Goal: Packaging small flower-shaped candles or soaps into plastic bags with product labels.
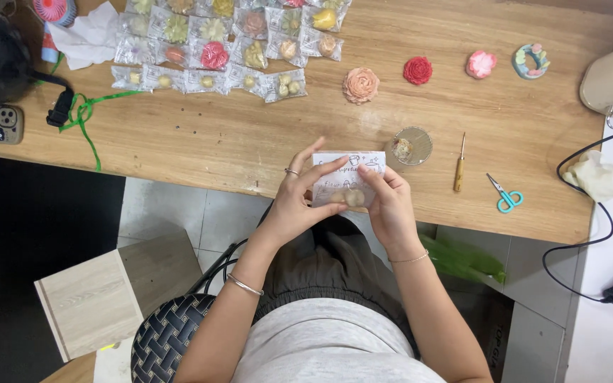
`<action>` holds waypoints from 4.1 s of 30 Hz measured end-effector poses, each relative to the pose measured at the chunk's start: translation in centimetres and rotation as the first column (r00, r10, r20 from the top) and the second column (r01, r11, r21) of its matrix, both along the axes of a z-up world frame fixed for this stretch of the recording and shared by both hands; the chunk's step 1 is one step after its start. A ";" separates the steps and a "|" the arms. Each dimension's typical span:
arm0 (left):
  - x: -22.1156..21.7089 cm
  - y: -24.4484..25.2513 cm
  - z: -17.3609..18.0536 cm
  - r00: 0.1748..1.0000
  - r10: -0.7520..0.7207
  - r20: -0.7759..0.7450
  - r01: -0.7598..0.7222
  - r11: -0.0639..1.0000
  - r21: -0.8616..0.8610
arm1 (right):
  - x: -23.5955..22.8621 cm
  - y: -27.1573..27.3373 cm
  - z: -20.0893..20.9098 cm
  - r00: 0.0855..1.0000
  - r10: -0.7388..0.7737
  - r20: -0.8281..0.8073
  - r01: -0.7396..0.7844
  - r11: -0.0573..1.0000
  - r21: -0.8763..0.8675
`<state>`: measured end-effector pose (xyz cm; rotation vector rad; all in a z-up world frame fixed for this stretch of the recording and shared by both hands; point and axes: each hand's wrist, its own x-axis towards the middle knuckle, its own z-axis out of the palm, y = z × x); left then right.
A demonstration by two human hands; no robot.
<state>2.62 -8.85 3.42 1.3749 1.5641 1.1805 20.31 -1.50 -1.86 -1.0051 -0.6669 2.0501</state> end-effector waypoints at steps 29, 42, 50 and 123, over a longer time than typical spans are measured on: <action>0.5 2.5 -1.2 0.898 -0.095 -0.429 0.121 0.992 0.033 | 0.1 1.2 -4.4 0.946 -0.324 0.021 0.319 0.939 0.126; -3.1 3.1 -0.9 0.968 -0.124 -0.218 0.045 0.941 -0.336 | -0.1 2.9 -1.7 0.949 0.053 0.309 -0.134 0.960 0.246; -7.5 5.0 -4.0 0.938 0.122 0.325 -0.029 0.960 -0.277 | -4.6 1.6 -2.7 0.980 -0.005 0.196 -0.044 0.969 0.244; -44.7 21.5 24.1 0.761 0.129 -0.636 0.264 0.834 0.484 | -48.2 23.3 28.8 0.311 -0.906 0.286 -0.908 -0.196 0.369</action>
